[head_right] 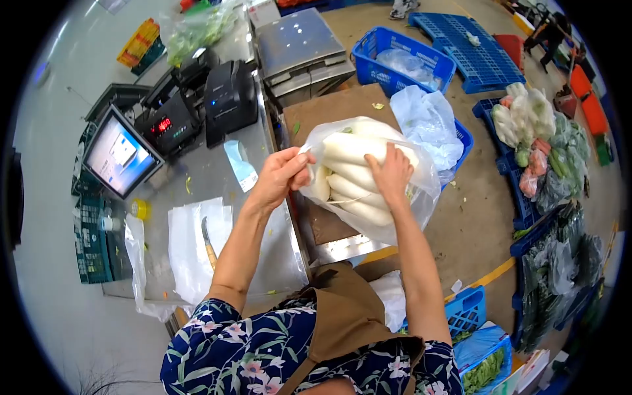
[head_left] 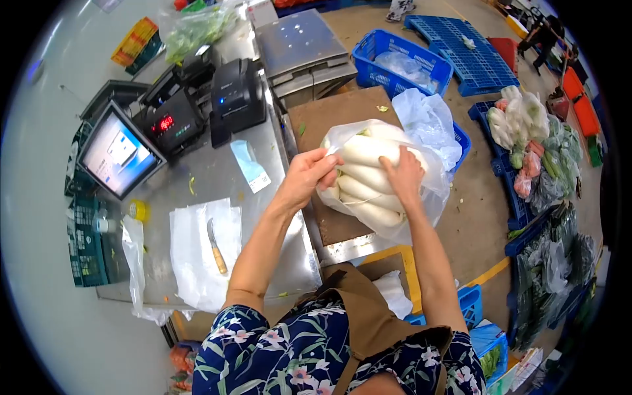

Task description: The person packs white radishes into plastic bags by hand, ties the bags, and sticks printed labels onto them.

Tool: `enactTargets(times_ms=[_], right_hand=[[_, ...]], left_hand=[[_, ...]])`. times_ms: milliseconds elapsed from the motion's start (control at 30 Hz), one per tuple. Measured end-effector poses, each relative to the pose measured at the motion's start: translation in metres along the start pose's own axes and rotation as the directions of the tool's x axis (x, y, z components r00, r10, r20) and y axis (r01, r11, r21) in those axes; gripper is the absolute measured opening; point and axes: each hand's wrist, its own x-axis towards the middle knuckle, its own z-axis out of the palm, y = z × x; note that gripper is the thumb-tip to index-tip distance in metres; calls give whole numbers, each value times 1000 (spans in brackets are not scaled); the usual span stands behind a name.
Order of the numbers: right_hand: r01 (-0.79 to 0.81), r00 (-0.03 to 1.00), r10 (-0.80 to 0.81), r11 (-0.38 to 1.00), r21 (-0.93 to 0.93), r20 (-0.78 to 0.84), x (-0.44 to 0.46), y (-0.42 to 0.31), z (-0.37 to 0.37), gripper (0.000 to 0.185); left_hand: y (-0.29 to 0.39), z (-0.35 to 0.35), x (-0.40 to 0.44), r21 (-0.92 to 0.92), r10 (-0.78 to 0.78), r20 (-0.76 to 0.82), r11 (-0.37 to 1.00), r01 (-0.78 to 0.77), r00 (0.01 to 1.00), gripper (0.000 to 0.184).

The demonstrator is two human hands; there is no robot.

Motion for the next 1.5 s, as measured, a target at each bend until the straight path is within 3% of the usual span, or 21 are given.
enactTargets(times_ms=[67, 167, 267, 367, 567, 667, 767, 967, 1033, 1067, 1133, 1200, 1233, 1267, 1300, 1333, 1367, 1433, 1467, 1500], right_hand=[[-57, 992, 57, 998, -4, 117, 6, -8, -14, 65], [88, 995, -94, 988, 126, 37, -1, 5, -14, 60], [271, 962, -255, 937, 219, -100, -20, 18, -10, 55], [281, 959, -274, 954, 105, -75, -47, 1, -50, 44], [129, 990, -120, 984, 124, -75, -80, 8, -88, 32], [68, 997, -69, 996, 66, 20, -91, 25, -84, 35], [161, 987, -160, 987, -23, 23, -96, 43, -66, 43], [186, 979, -168, 969, -164, 114, -98, 66, -42, 54], [11, 950, 65, 971, -241, 306, -99, 54, -47, 57], [-81, 904, 195, 952, -297, 379, -96, 49, -53, 59], [49, 868, 149, 924, -380, 474, -103, 88, -34, 47], [41, 897, 90, 958, -284, 432, -118, 141, -9, 37], [-170, 905, 176, 984, -49, 387, -110, 128, -35, 34], [-335, 904, 251, 918, 212, 346, -100, 98, -66, 32], [-448, 893, 327, 716, 535, 311, -94, 83, -95, 29], [-449, 874, 386, 409, 794, 295, -85, 68, -119, 26], [-350, 853, 428, 43, 936, 299, -77, 57, -141, 23], [-459, 887, 89, 56, 887, 453, -103, 40, -184, 19], [-591, 806, 22, 96, 801, 592, -126, 29, -190, 18], [-598, 799, 6, 110, 794, 601, -126, 30, -189, 19]], left_hand=[[-6, 2, 0, -48, 26, 9, 999, -25, 1000, 21], [-19, 6, 8, -85, 82, 46, 993, -78, 996, 21], [-20, 10, 9, 104, 36, 18, 994, -38, 999, 23], [-25, 9, 9, 193, 117, -27, 975, -110, 993, 32], [-31, 6, 10, 249, 261, -94, 941, -231, 961, 45], [-35, 4, 11, 261, 292, -108, 931, -257, 950, 45], [-37, 4, 12, 285, 290, -129, 927, -245, 948, 45], [-35, 7, 10, 270, 282, -109, 931, -245, 953, 44], [-37, 9, 11, 244, 263, -82, 941, -236, 961, 41], [-39, 10, 13, 144, 193, -74, 973, -181, 978, 37], [-43, 16, 18, -77, 46, 24, 996, -44, 999, 32], [-27, 20, 9, -193, -127, 147, 969, 154, 981, 28], [-17, 22, 4, -216, -181, 165, 953, 214, 970, 27], [-14, 17, 0, -266, -195, 213, 931, 249, 957, 27], [-14, 15, -3, -245, -132, 229, 951, 188, 964, 27], [-9, 14, -10, -226, -164, 201, 952, 209, 966, 27], [-10, 10, -20, -187, -132, 221, 967, 175, 966, 25], [-19, 1, -41, -224, -148, 306, 949, 222, 941, 24], [-25, -5, -55, -303, -134, 302, 925, 228, 944, 23], [-31, -12, -66, -375, -114, 298, 899, 226, 948, 22]])
